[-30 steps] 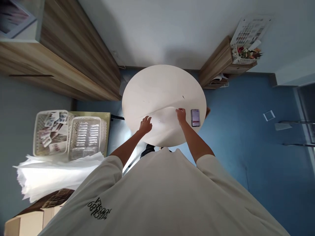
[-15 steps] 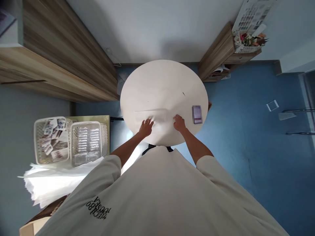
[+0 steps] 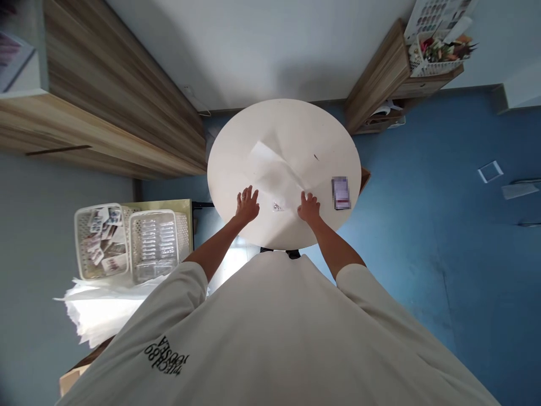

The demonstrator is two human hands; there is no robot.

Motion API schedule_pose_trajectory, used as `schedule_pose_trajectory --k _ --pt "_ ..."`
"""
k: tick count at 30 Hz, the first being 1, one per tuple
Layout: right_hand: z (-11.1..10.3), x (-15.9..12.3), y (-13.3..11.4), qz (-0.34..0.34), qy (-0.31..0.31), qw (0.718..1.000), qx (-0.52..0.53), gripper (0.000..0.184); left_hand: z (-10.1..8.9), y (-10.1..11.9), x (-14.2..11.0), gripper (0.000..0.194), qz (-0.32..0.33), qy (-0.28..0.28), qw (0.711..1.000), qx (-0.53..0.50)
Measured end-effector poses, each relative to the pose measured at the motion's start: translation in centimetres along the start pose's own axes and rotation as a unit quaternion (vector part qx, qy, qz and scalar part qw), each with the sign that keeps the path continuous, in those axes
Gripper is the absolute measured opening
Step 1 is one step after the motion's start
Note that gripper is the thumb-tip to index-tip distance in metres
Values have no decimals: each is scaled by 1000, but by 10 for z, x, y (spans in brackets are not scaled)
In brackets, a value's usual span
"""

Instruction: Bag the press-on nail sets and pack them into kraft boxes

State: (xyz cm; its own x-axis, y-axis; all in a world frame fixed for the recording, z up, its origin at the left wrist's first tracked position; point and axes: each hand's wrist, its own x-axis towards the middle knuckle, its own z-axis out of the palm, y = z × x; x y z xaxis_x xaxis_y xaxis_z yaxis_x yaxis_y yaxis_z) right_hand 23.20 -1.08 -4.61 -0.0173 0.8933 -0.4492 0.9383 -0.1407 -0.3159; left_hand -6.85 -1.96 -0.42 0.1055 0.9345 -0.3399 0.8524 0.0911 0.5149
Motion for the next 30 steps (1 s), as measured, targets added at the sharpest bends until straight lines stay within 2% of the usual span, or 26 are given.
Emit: schedule_pose_trajectory --k 3,6,9,12,14,17,22,27,30 --pt "3 6 -6 46 7 999 16 80 7 2 -5 73 6 -12 999 34" --pt "0 5 -8 50 -9 999 -3 76 19 9 -7 73 22 -47 996 78" --pt "-8 -5 -5 28 -23 998 -46 67 36 22 -3 75 48 -79 987 130" --pt "-17 -19 5 -29 -47 992 -112 63 52 37 5 82 74 -94 979 167" --pt "-22 -27 12 -54 -69 985 -149 64 60 45 10 84 78 -91 977 176" --pt "-25 -38 22 -56 -95 979 -171 68 67 48 14 76 79 -73 979 173" --pt "-22 -42 22 -57 -97 979 -171 71 60 27 7 68 109 -49 974 195" --pt "-9 -41 3 -89 -110 979 -148 67 35 -4 -10 68 2 -13 983 183" --pt "4 -43 -10 -117 -113 978 -133 68 23 -5 -14 69 -4 16 987 159"
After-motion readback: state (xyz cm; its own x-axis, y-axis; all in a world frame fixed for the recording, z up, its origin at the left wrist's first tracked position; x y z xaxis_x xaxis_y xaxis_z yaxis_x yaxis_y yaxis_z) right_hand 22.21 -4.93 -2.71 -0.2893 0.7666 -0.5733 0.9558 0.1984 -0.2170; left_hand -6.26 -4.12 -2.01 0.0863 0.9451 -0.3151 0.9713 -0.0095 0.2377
